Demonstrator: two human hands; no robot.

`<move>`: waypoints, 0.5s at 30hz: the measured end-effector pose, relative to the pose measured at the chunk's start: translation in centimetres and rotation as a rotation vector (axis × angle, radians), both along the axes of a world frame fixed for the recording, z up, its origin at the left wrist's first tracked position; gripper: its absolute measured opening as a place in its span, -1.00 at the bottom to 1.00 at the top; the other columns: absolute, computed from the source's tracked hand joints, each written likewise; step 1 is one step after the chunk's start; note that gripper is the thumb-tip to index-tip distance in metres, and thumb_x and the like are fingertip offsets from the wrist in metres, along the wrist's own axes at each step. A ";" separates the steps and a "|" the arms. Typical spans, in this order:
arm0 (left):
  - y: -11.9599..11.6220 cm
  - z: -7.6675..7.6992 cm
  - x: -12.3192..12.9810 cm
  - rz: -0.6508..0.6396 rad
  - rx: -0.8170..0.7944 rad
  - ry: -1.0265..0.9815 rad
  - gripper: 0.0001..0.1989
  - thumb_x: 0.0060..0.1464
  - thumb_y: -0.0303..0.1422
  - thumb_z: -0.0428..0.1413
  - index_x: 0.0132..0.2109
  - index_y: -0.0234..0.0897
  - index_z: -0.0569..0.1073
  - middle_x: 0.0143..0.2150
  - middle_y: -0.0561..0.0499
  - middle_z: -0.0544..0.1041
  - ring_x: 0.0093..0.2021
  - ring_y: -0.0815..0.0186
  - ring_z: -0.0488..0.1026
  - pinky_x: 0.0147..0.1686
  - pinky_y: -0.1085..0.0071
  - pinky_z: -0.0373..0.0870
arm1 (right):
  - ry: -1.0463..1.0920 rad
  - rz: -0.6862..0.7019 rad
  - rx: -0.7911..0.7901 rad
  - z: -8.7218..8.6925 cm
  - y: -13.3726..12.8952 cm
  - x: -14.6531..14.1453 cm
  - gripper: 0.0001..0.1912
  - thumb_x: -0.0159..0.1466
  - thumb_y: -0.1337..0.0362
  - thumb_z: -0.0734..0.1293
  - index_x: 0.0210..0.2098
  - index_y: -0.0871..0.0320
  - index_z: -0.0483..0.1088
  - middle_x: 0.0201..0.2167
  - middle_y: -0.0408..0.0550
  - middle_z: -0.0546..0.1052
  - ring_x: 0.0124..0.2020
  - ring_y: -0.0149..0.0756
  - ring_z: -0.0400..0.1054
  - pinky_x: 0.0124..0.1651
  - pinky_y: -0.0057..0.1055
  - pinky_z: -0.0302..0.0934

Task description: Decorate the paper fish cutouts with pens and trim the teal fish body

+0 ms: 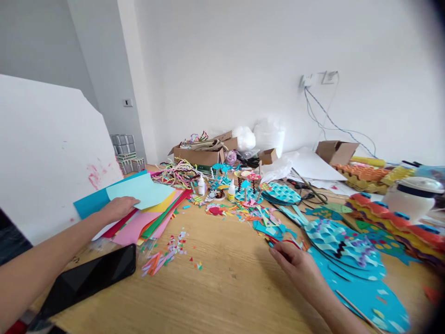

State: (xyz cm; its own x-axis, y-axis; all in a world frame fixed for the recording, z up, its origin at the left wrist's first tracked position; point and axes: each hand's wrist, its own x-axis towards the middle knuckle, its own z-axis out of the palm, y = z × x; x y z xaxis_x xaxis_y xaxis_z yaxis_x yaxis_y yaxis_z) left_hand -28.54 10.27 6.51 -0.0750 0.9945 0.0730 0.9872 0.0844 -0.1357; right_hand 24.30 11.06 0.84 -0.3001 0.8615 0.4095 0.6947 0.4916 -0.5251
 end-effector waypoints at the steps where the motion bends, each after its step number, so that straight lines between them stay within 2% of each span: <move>1: 0.1 0.4 0.0 0.018 0.013 -0.002 -0.74 0.14 -0.43 0.02 -0.02 -0.33 0.40 0.00 -0.12 0.45 0.00 0.16 0.39 -0.01 0.18 0.30 | 0.002 0.002 -0.003 0.0 0.0 0.0 -0.64 0.19 0.07 0.14 -0.60 0.14 0.32 -0.66 -0.12 0.38 -0.59 -0.35 0.22 -0.53 -0.45 0.07; 3: 0.3 1.4 0.0 0.062 0.051 -0.007 -0.72 0.16 -0.32 0.04 -0.01 -0.33 0.37 0.00 -0.11 0.42 -0.04 0.17 0.39 -0.07 0.11 0.34 | -0.001 0.009 -0.011 0.1 -0.1 -0.1 -0.64 0.19 0.07 0.13 -0.60 0.14 0.31 -0.67 -0.13 0.38 -0.60 -0.35 0.23 -0.53 -0.45 0.08; 5: 0.6 2.6 -0.1 0.108 0.104 -0.013 -0.70 0.16 -0.28 0.04 -0.01 -0.33 0.35 -0.01 -0.10 0.40 -0.08 0.19 0.40 -0.12 0.12 0.37 | -0.010 0.013 -0.016 0.2 -0.1 -0.1 -0.63 0.19 0.07 0.13 -0.61 0.13 0.30 -0.68 -0.14 0.37 -0.61 -0.36 0.22 -0.54 -0.46 0.07; 11: 1.1 5.1 0.2 0.221 0.281 -0.049 -0.71 0.16 -0.28 0.04 -0.01 -0.33 0.35 -0.04 -0.09 0.41 -0.11 0.20 0.41 -0.15 0.15 0.40 | -0.004 0.007 -0.025 0.2 -0.1 -0.1 -0.64 0.18 0.07 0.13 -0.61 0.14 0.30 -0.67 -0.13 0.38 -0.61 -0.36 0.23 -0.54 -0.46 0.06; 15: 0.9 6.6 1.1 0.247 0.422 -0.107 -0.73 0.16 -0.27 0.03 -0.04 -0.33 0.37 -0.06 -0.08 0.42 -0.12 0.21 0.41 -0.15 0.15 0.38 | 0.008 0.011 -0.022 0.1 0.0 -0.1 -0.64 0.18 0.06 0.15 -0.61 0.14 0.32 -0.66 -0.11 0.40 -0.59 -0.35 0.24 -0.53 -0.45 0.08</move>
